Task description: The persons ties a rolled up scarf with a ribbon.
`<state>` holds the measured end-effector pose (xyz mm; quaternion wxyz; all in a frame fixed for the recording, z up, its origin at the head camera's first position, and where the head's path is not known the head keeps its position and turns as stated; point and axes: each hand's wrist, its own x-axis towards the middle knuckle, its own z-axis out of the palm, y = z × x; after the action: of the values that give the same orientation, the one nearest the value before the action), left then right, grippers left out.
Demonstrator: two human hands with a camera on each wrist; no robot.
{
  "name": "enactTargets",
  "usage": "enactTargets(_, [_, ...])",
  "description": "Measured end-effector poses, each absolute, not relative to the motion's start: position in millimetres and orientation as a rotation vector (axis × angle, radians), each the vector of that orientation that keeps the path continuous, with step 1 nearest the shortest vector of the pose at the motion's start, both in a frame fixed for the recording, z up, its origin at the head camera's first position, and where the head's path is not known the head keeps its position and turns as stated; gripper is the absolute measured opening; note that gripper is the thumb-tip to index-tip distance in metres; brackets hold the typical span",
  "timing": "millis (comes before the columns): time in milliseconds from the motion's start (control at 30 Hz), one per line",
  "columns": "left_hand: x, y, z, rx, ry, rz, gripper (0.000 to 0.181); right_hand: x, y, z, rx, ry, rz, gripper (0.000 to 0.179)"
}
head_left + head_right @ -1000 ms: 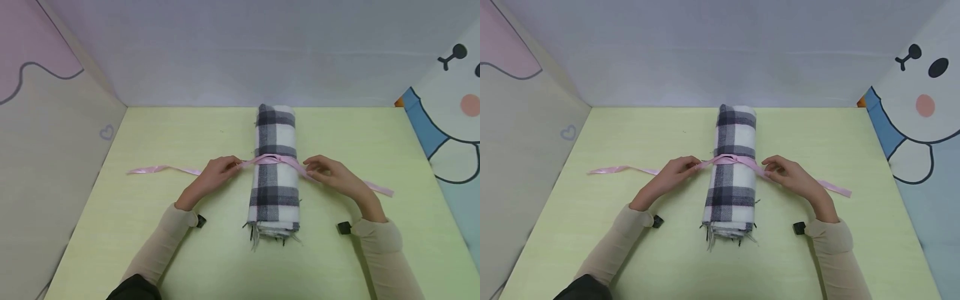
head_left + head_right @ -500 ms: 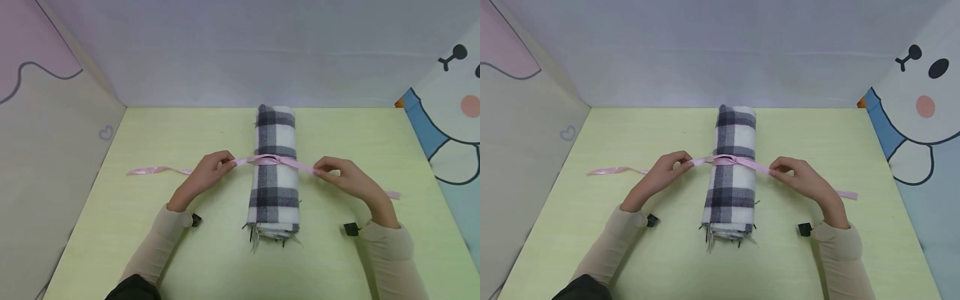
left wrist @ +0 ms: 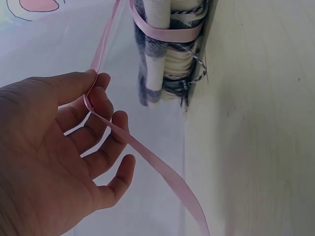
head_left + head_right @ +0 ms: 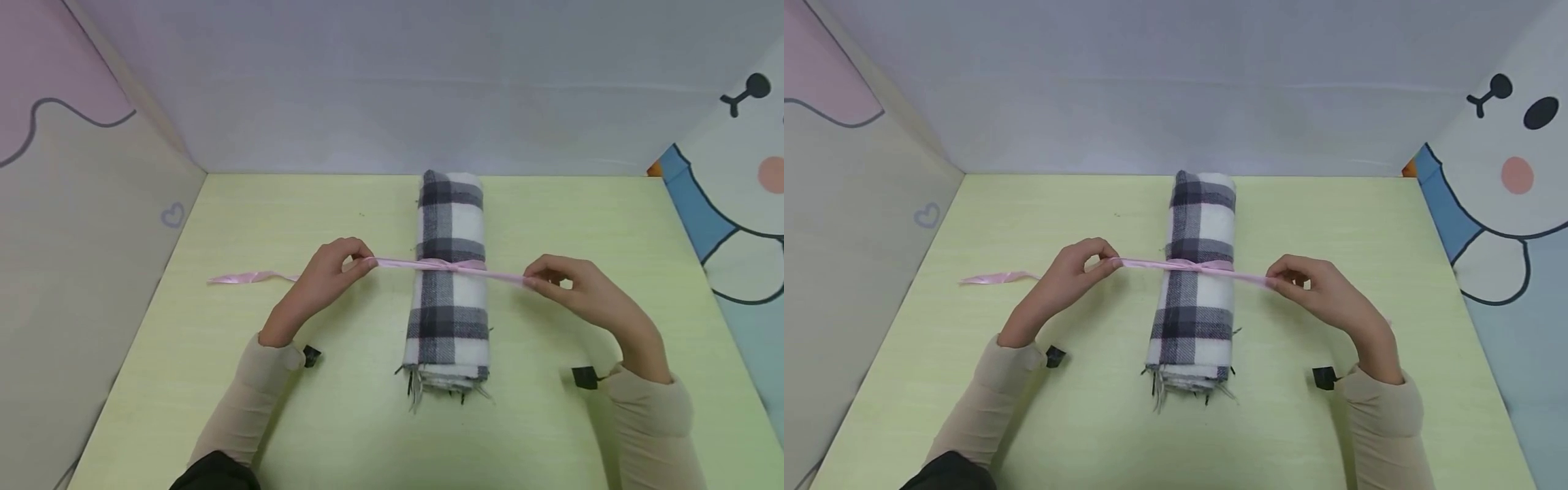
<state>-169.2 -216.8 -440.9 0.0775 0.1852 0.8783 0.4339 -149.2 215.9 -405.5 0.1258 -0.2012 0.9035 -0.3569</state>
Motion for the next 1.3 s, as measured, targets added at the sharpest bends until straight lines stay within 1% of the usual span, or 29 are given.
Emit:
enactTargets(200, [-170,-221,-441,0.57,2.67,1.327,0.014,-149,221,-405,-0.539,2.635,-1.05,0.009])
enactTargets(533, [-177,-227,-446,0.564,2.668,1.332,0.018,-150,232,-404,-0.462,2.67,-1.032,0.007])
enactTargets(833, [-185,-234,-458,0.552,2.683,1.318,0.015,-153,241,-414,-0.423,2.687,-1.085,0.009])
enactTargets(1033, [-189,-241,-467,0.603,2.664,1.352,0.017,-154,245,-419,-0.414,2.69,-1.114,0.009])
enactTargets(1300, [-195,-249,-470,0.651,2.71,1.384,0.014,-156,253,-427,-0.369,2.685,-1.122,0.009])
